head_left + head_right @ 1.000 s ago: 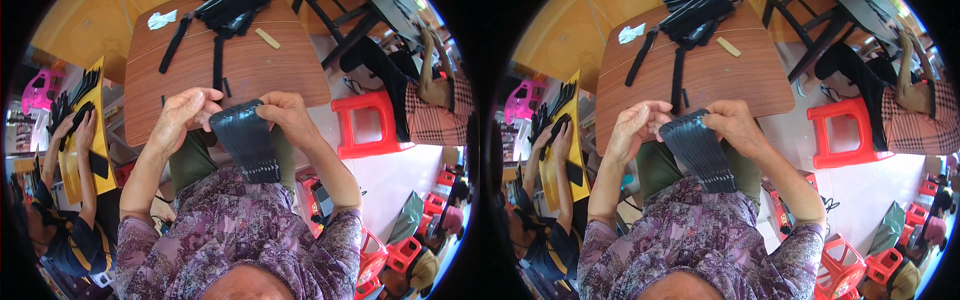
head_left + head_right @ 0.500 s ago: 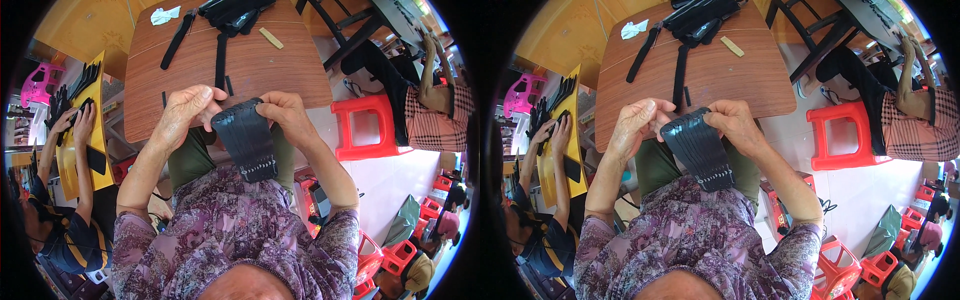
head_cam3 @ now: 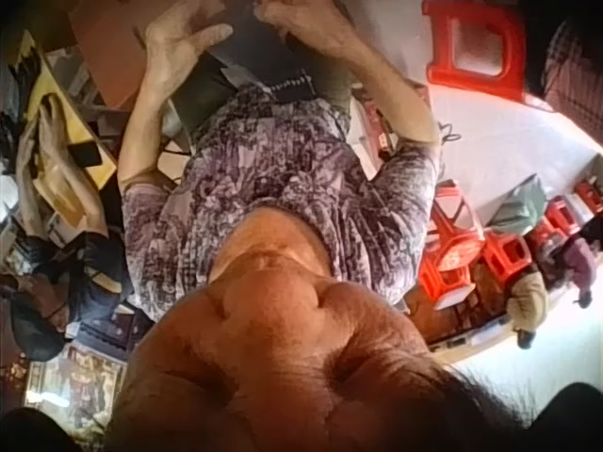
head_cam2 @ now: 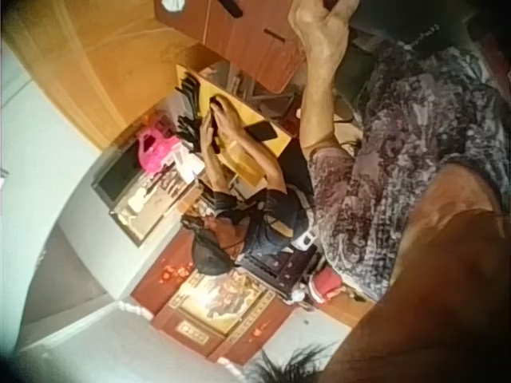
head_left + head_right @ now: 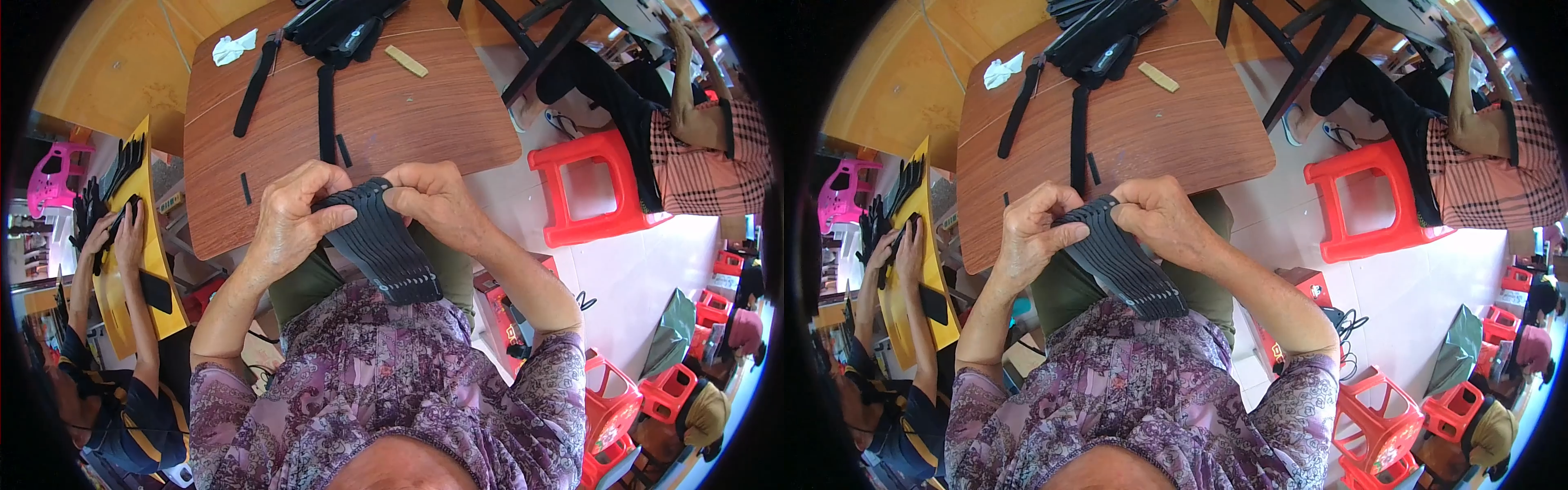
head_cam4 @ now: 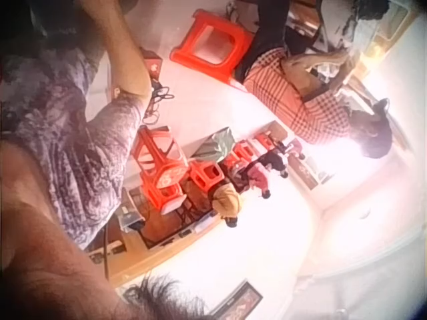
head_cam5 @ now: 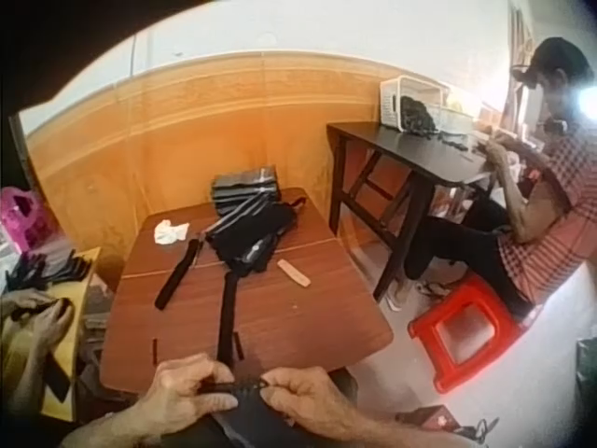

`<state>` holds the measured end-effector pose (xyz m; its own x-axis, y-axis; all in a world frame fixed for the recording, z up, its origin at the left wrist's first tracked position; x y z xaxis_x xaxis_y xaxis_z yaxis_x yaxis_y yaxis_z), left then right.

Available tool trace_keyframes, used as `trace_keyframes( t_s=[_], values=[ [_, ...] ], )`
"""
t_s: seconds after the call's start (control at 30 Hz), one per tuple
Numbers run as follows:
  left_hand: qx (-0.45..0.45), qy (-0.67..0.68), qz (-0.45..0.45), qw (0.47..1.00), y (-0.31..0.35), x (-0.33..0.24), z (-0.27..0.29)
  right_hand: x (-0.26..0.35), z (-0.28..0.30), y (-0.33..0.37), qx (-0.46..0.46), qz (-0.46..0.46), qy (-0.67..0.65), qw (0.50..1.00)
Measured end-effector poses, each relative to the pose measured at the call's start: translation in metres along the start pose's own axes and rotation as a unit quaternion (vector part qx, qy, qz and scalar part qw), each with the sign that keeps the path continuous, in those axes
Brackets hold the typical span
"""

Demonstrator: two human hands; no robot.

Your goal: The person is assembling black fabric straps by applying adhesive strips and joining multiple components.

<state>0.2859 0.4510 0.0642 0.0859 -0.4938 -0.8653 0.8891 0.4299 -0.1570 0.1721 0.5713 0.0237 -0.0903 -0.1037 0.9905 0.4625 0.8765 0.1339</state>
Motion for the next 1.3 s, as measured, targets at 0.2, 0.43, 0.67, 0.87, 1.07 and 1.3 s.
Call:
trace_keyframes(
  t_s=[0.2, 0.43, 0.67, 0.87, 1.07, 1.3],
  values=[
    [0.026, 0.065, 0.015, 0.997, 0.0, 0.0, -0.004, 0.001, 0.001, 0.001, -0.002, 0.004, -0.005, 1.0],
    [0.069, 0.194, 0.144, 0.968, -0.003, 0.008, -0.007, -0.003, 0.003, 0.001, -0.037, 0.015, -0.015, 0.999],
    [0.077, 0.236, 0.254, 0.935, -0.015, 0.018, -0.016, 0.008, -0.011, 0.008, -0.071, 0.097, 0.056, 0.991],
    [0.022, 0.277, 0.297, 0.913, -0.015, 0.023, -0.012, 0.034, -0.01, 0.031, -0.251, 0.379, 0.261, 0.851],
    [-0.024, 0.295, 0.293, 0.909, -0.01, 0.03, -0.012, 0.025, -0.031, 0.041, -0.253, 0.376, 0.323, 0.831],
    [-0.055, 0.321, 0.296, 0.898, -0.002, 0.026, -0.013, 0.025, -0.037, 0.048, -0.299, 0.374, 0.321, 0.817]
  ],
)
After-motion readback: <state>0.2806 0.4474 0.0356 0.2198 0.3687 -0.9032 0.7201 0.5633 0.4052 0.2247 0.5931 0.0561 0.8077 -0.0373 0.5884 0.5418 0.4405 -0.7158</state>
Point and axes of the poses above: each hand's wrist, its own y-axis away from the middle knuckle, its own z-axis out of the back of the hand, x = y × z, the point moved 6 cm from there along -y, towards the middle knuckle, and after that the axes turned 6 degrees about -x, right-handed, at the moved point
